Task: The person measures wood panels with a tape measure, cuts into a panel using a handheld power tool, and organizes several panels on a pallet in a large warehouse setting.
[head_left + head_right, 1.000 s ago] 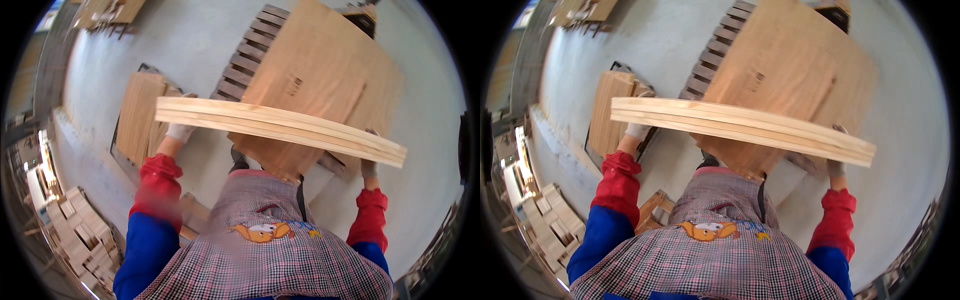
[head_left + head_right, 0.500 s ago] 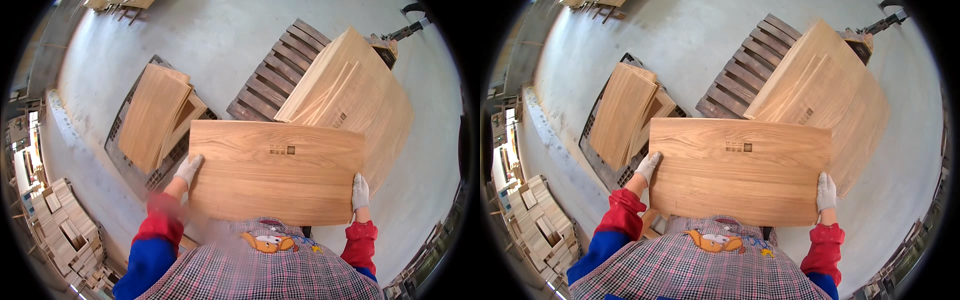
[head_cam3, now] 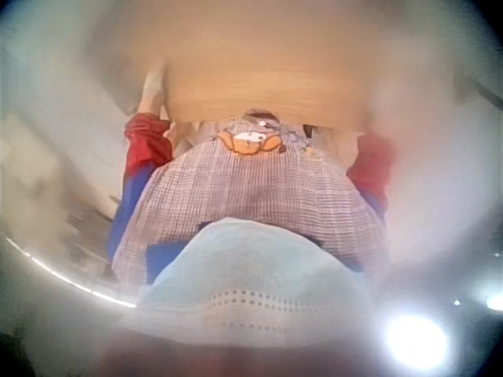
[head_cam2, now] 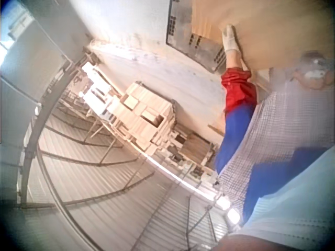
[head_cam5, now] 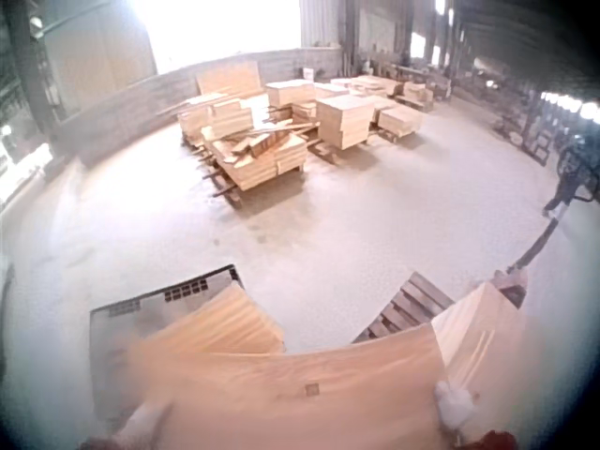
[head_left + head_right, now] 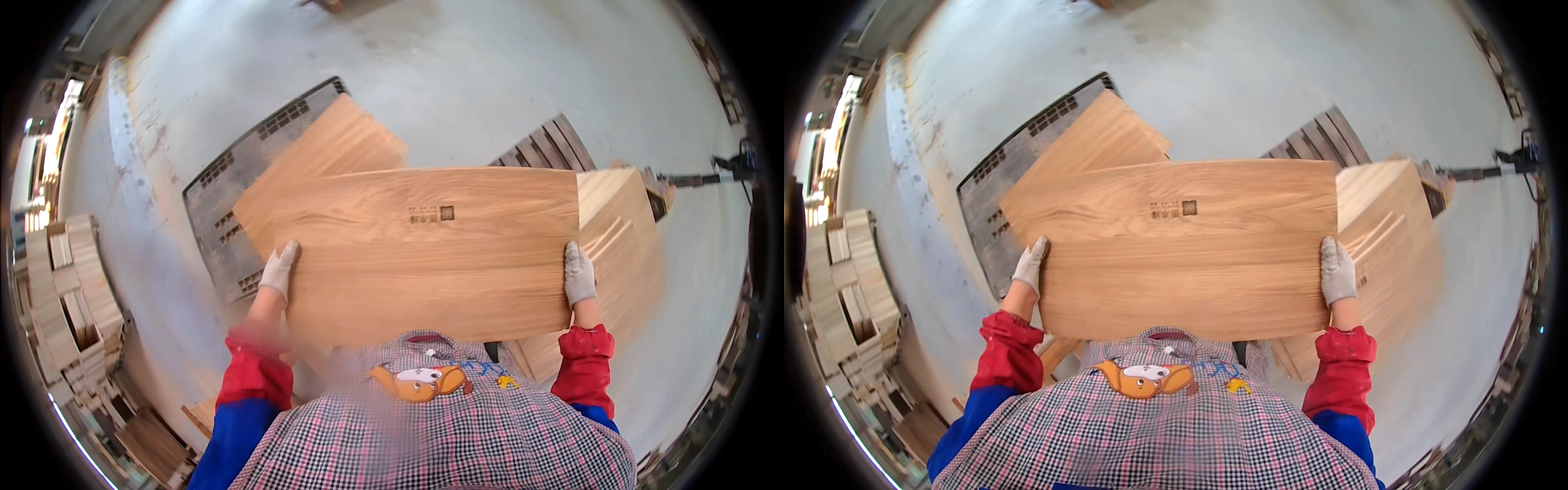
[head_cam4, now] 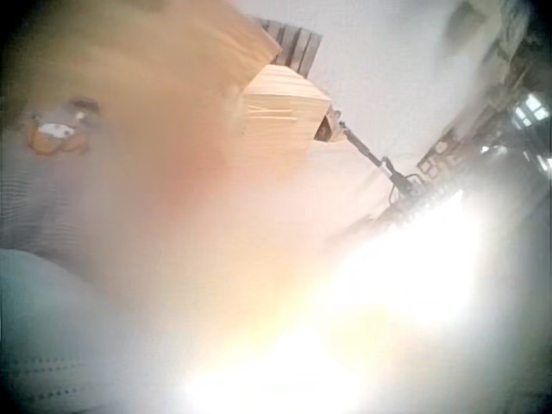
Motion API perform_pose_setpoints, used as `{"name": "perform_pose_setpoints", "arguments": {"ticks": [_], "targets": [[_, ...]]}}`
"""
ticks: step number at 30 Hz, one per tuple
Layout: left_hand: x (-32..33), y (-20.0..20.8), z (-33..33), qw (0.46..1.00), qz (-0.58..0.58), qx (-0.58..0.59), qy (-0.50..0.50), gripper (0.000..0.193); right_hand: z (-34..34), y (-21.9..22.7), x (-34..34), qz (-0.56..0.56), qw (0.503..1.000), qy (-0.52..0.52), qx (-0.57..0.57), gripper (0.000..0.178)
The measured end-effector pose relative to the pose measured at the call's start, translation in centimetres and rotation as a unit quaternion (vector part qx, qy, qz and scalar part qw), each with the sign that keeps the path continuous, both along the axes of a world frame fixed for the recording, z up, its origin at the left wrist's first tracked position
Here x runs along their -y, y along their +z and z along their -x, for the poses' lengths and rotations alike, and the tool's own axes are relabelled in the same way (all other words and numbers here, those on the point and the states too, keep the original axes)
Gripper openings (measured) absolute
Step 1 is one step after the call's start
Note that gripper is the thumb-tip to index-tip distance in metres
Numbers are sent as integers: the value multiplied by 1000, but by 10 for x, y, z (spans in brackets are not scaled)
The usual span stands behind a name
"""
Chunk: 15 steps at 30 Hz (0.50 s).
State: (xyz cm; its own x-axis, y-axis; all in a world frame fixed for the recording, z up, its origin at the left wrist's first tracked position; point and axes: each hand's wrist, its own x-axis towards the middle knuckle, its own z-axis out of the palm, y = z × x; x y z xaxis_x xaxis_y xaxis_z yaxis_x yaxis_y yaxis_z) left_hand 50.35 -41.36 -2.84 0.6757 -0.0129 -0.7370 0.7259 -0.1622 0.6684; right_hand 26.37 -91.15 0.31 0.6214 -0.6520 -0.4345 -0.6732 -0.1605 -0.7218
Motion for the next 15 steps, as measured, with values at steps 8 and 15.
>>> {"name": "perform_pose_setpoints", "arguments": {"ticks": [8, 15], "targets": [[58, 16, -80, 995, 65, 55, 48, 48, -108, 27, 80, -31, 978, 168, 120, 45], [144, -19, -195, 994, 69, 81, 18, 67, -184, -63, 230, 119, 986, 98, 58, 41]]}}
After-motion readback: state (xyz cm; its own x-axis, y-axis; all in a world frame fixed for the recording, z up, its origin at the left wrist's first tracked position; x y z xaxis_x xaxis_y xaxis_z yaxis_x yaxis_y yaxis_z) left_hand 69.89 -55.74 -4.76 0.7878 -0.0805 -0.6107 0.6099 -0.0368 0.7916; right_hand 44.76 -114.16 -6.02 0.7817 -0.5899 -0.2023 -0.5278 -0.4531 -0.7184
